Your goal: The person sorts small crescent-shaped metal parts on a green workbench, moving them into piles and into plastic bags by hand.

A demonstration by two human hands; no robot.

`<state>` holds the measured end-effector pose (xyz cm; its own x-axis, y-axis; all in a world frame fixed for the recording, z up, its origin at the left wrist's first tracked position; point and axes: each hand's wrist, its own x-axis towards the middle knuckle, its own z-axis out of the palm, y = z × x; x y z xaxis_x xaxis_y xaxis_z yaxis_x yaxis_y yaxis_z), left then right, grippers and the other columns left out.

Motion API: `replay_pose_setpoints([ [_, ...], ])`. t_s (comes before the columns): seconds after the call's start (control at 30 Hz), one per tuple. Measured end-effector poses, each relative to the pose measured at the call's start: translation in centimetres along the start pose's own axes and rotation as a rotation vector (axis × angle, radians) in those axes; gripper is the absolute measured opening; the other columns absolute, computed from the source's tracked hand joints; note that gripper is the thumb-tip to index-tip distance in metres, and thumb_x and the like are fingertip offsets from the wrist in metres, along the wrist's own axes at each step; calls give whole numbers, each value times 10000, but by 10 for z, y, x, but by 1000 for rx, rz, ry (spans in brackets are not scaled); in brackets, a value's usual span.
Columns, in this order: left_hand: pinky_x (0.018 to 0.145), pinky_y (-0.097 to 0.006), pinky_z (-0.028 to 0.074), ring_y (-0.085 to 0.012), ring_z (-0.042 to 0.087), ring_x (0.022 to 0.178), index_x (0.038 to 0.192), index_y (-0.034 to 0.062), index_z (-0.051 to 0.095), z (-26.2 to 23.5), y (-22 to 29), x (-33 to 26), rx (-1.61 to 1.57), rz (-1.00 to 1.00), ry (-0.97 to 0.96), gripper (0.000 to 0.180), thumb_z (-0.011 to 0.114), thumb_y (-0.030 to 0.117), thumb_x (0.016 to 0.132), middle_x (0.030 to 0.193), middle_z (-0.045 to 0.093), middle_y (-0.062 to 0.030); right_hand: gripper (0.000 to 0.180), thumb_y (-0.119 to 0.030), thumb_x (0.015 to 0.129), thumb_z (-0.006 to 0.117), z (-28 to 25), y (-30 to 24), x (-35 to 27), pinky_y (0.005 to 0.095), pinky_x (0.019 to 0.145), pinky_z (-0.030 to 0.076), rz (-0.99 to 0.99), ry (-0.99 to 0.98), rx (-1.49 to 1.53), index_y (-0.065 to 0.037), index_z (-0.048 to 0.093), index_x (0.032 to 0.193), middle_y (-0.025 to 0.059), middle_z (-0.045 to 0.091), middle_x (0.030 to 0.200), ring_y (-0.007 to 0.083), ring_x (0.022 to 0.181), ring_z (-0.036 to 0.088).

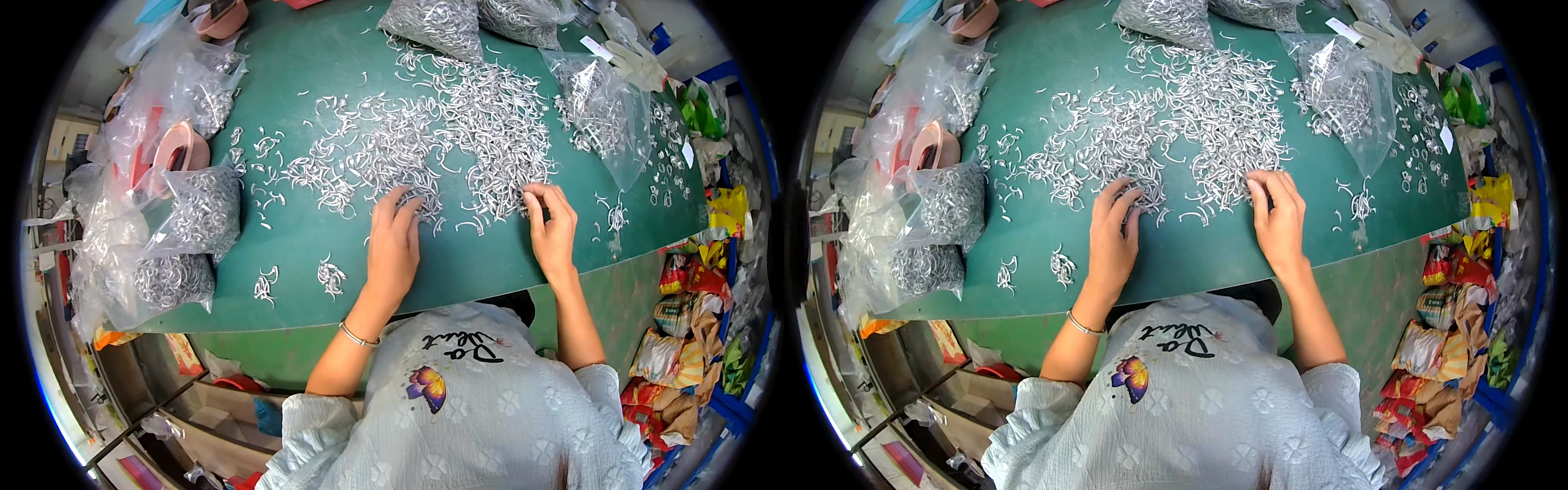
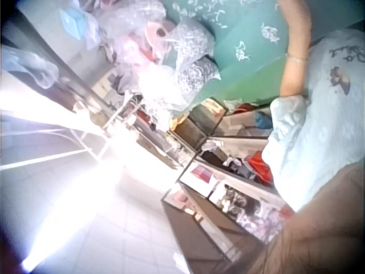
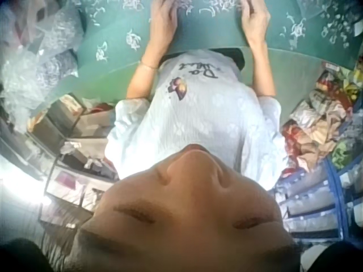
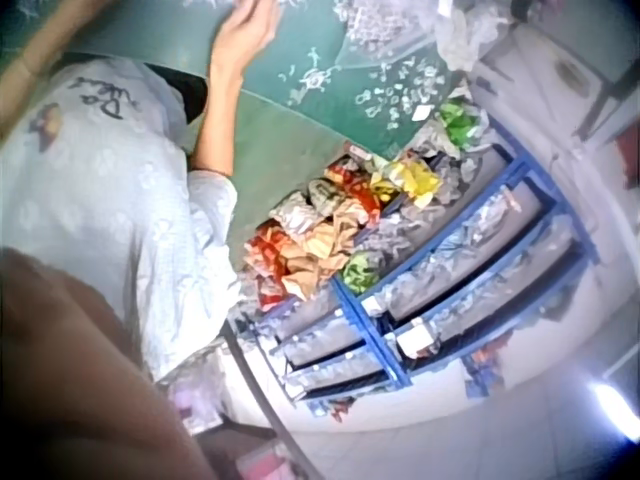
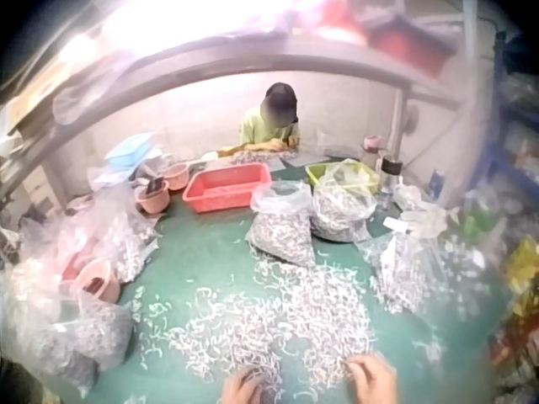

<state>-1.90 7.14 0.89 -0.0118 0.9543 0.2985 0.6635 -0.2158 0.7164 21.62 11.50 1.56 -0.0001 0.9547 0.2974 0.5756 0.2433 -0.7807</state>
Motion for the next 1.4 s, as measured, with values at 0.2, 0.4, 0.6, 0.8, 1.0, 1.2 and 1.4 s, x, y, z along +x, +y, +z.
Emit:
replay_pose_setpoints([
  [0.2,822,-401,374,-278,518,988,1096,44,624,17,18,-6,88,97,-142,283,672,72,818,1078,556,-99,169,-99,748,742,6,-24,-19,391,817,364,-283,-137,-315,-88,643,884,46,570,1016,269,968,506],
  [0.4,828,-399,370,-278,510,980,1087,45,636,17,19,-1,156,24,-119,270,668,63,820,1090,546,-101,150,-123,770,716,27,-18,-28,394,824,348,-410,-186,-369,-87,624,883,31,566,979,234,945,509],
  [0.6,880,-402,375,-292,513,1053,1103,59,633,12,28,-2,135,10,-76,303,682,38,805,1150,543,-108,143,-133,783,696,30,-21,-31,404,824,345,-408,-182,-432,-87,617,892,24,565,998,219,936,509],
  [0.8,930,-408,373,-307,509,1126,1110,87,638,12,22,-8,155,7,-23,329,707,35,793,1206,542,-112,231,-167,742,737,35,-27,-32,408,843,338,-391,-209,-377,-83,633,930,38,570,1034,217,989,512],
  [1.0,933,-431,359,-327,496,1138,1103,69,635,3,15,-15,191,-20,-24,327,703,32,786,1229,526,-123,122,-119,770,736,34,-26,-30,383,831,343,-347,-111,-164,-81,658,855,27,611,920,231,905,548],
  [1.2,965,-417,359,-313,506,1145,1097,94,643,3,16,-15,190,-39,-13,313,708,32,797,1223,545,-112,72,-29,813,709,4,-19,-11,286,645,415,77,-17,270,-34,685,881,41,650,785,144,684,559],
  [1.4,956,-413,362,-311,520,1122,1087,94,645,8,22,-14,180,-3,-21,315,716,26,787,1224,547,-114,66,-47,901,656,-53,21,-16,206,600,405,463,-295,454,17,671,892,-9,646,760,41,661,514],
])
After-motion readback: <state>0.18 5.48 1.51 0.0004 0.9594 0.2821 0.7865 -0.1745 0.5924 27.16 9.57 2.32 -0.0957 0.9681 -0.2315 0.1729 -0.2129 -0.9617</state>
